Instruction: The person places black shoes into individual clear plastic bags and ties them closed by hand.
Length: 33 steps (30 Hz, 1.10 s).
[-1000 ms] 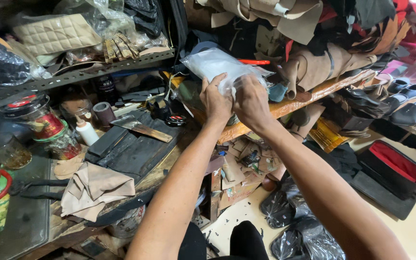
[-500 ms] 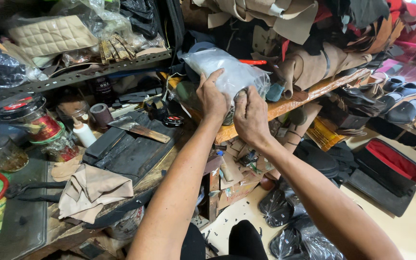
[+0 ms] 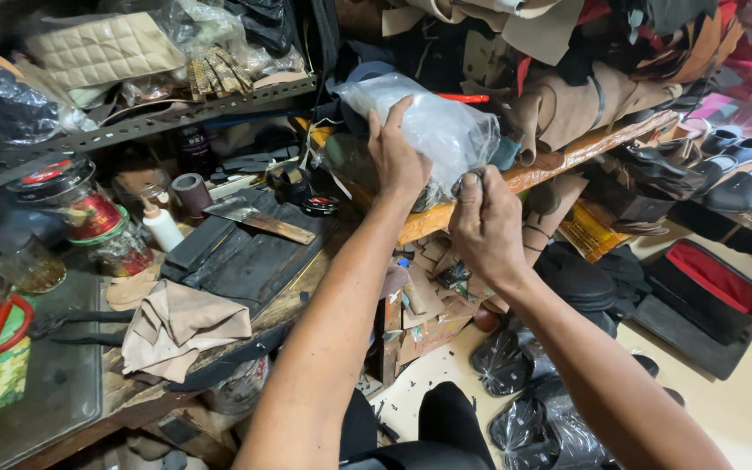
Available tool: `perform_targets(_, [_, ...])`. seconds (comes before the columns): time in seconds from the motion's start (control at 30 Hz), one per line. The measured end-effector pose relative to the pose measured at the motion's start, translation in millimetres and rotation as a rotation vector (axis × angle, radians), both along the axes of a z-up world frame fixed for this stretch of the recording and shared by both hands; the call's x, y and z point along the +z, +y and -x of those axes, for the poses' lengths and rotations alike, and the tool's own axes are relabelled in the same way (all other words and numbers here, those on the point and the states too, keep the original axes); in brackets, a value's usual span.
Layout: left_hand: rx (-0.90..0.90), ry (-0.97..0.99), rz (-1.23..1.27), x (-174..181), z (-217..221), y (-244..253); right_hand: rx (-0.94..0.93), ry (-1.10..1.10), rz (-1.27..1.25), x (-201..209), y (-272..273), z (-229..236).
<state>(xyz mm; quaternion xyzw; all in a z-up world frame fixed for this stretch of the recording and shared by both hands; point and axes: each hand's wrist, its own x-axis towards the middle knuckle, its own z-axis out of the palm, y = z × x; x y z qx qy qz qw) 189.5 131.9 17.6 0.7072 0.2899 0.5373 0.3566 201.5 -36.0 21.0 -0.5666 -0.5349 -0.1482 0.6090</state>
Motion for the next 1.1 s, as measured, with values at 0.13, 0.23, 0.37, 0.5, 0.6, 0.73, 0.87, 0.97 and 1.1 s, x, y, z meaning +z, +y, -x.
perform_targets(0.13, [-0.08,0.012,-0.066,18.4,26.0,-20.7,0.075,-0.006,0.051,20.7,-4.9,-5.5])
perform_targets(0.23, [-0.188,-0.001,-0.102,24.7,43.7,-40.2,0.015,-0.163,0.147,32.9,-7.5,-2.8])
perform_targets(0.37, [-0.233,-0.075,-0.322,17.4,46.0,-32.6,-0.05,-0.301,0.142,30.9,-6.6,-20.5])
perform_targets(0.5, [-0.366,-0.003,-0.419,19.9,63.8,-41.1,-0.208,-0.308,0.172,32.5,-9.8,-32.1])
perform_targets(0.6, [-0.282,-0.002,-0.513,13.3,56.0,-31.6,-0.09,-0.233,0.099,35.0,-10.4,-28.9])
perform_targets(0.73, [-0.223,-0.068,-0.488,14.8,50.7,-30.2,-0.016,-0.158,0.298,48.3,-19.3,-22.2])
perform_targets(0.87, [-0.215,-0.086,-0.482,14.3,44.0,-30.5,-0.036,-0.106,0.387,56.7,-17.9,-19.4])
perform_targets(0.97, [-0.151,-0.101,-0.462,12.6,36.9,-29.9,-0.123,-0.131,0.344,56.2,-14.7,-22.0])
perform_targets(1.1, [-0.113,-0.073,-0.418,13.5,27.8,-24.5,-0.074,-0.2,0.238,55.3,-16.6,-12.4])
